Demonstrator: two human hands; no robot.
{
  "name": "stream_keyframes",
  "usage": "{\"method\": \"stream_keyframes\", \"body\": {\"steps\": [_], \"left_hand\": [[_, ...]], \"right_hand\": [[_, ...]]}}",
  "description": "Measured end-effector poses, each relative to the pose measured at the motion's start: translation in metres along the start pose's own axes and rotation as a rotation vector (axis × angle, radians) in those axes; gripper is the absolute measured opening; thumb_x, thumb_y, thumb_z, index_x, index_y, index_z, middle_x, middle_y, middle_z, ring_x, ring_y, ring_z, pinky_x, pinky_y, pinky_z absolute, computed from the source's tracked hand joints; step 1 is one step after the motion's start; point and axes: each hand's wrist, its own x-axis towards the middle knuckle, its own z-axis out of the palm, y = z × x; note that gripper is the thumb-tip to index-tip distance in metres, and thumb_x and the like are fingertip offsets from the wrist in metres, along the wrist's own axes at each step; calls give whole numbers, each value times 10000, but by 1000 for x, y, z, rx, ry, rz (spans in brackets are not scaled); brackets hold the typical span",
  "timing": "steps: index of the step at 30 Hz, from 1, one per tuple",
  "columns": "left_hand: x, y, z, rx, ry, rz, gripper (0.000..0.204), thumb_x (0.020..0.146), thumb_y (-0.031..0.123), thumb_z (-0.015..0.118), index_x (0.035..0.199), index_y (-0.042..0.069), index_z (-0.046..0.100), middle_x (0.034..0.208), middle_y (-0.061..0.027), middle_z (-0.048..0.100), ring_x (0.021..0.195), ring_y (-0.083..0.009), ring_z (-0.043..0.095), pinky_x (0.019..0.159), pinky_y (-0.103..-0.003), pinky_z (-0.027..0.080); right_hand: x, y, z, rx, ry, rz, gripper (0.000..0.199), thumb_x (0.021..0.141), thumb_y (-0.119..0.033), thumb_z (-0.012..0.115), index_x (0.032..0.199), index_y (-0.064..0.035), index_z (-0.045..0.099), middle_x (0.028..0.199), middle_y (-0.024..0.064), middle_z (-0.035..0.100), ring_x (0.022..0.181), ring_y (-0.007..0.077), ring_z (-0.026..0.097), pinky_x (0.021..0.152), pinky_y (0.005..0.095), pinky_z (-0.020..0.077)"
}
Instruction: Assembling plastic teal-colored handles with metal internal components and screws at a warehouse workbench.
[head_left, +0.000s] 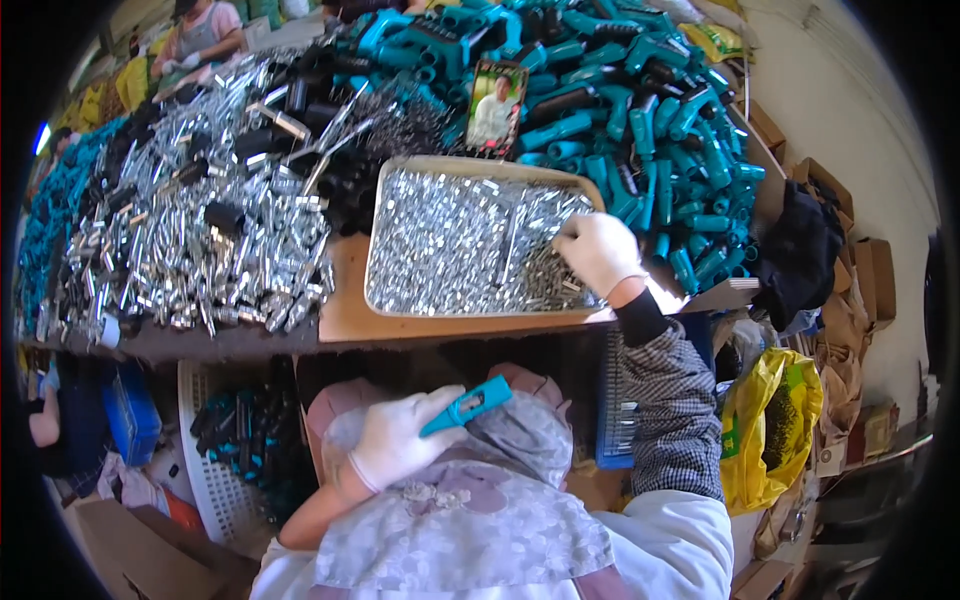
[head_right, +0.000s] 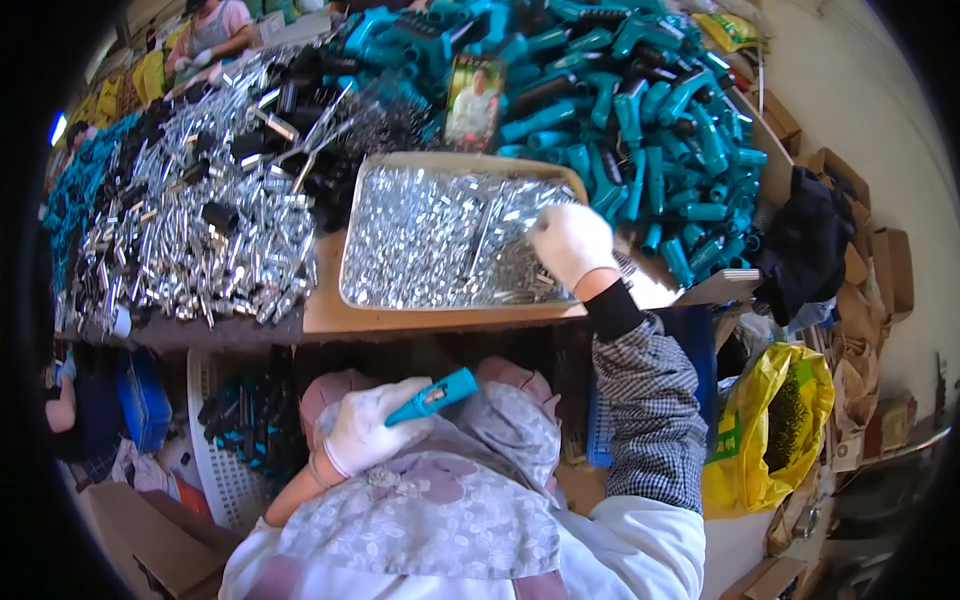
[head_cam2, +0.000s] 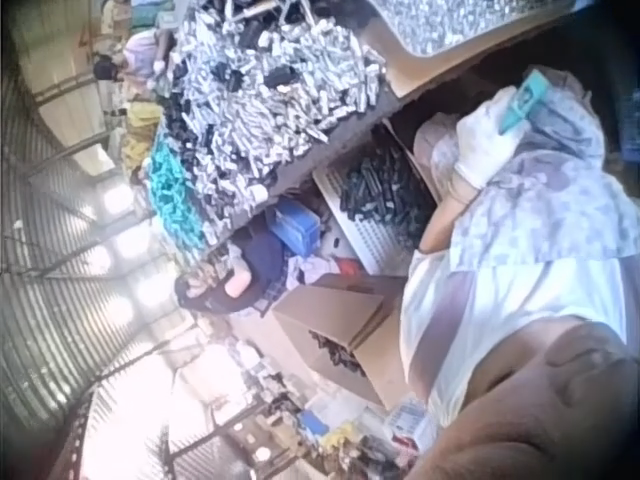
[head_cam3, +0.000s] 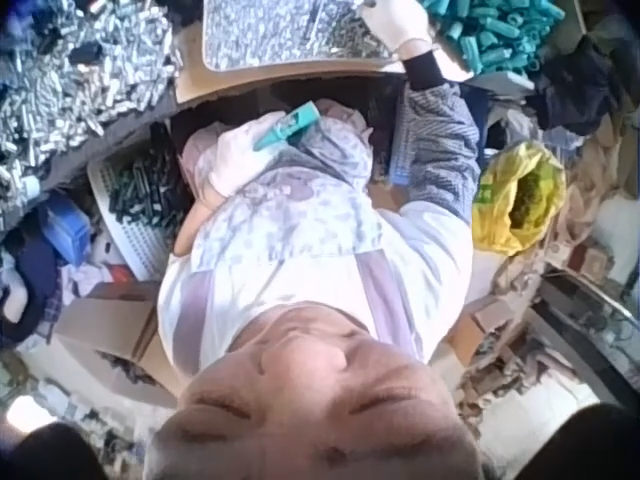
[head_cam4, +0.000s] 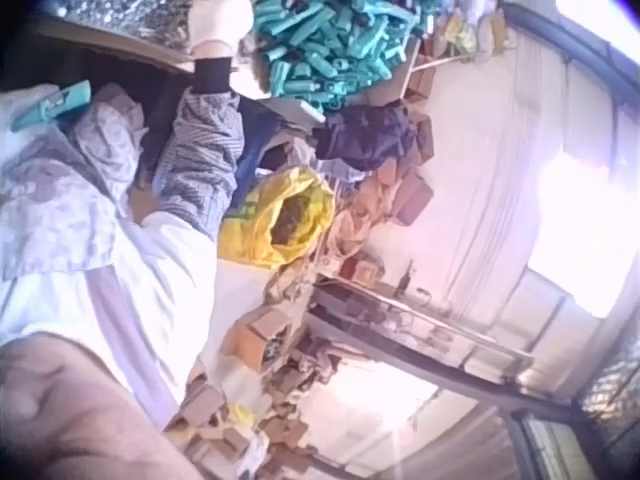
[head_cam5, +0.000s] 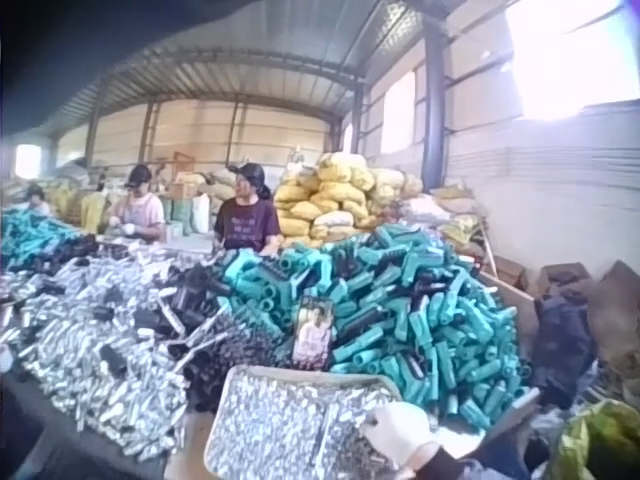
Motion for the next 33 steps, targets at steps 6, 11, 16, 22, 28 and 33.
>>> {"method": "stream_keyframes", "body": {"steps": [6, 11, 16, 22, 28, 33], "left_hand": [[-5, -6, -17, 47, -57, -106, 496, 823, 366, 779, 1242, 128, 664, 908, -139, 723, 794, -364, 704, 677, -451, 560], [5, -5, -19, 116, -120, -46, 445, 830, 354, 750, 1198, 126, 649, 828, -136, 703, 732, -341, 703, 622, -457, 557], [2, -18, -19, 136, -172, -54, 432, 844, 363, 736, 1198, 133, 648, 836, -128, 707, 745, -340, 705, 628, -459, 555], [-8, -19, -29, 196, -166, -96, 424, 850, 378, 730, 1187, 134, 646, 853, -123, 710, 756, -336, 706, 647, -462, 554], [-3, -16, -30, 183, -180, -119, 434, 847, 362, 739, 1201, 126, 657, 872, -126, 715, 761, -337, 708, 657, -444, 561], [-7, -13, -40, 175, -44, -75, 458, 835, 338, 748, 1233, 128, 662, 884, -120, 721, 760, -332, 708, 651, -431, 560]], "right_hand": [[-44, -34, -23, 608, 65, -49, 116, 908, -118, 665, 959, -21, 704, 827, 173, 709, 777, 325, 716, 711, 388, 547], [-104, -89, -7, 870, -324, -299, 86, 926, -32, 673, 1000, -2, 704, 857, 82, 688, 805, 190, 681, 742, 303, 544], [-128, -95, 36, 1058, -287, -357, 75, 907, 30, 670, 978, 8, 664, 1041, 121, 675, 921, 227, 664, 825, 323, 548], [-140, -107, 49, 1113, -203, -348, 82, 862, -57, 714, 921, -49, 657, 1006, 99, 685, 934, 294, 663, 840, 372, 537], [-141, -113, 54, 1109, -95, -405, 67, 889, -2, 671, 954, -13, 657, 1067, 143, 676, 943, 265, 660, 848, 345, 538], [-147, -90, 30, 1295, -214, -120, 80, 977, -45, 567, 992, 2, 629, 1147, 128, 671, 904, 145, 588, 847, 288, 494]]}}
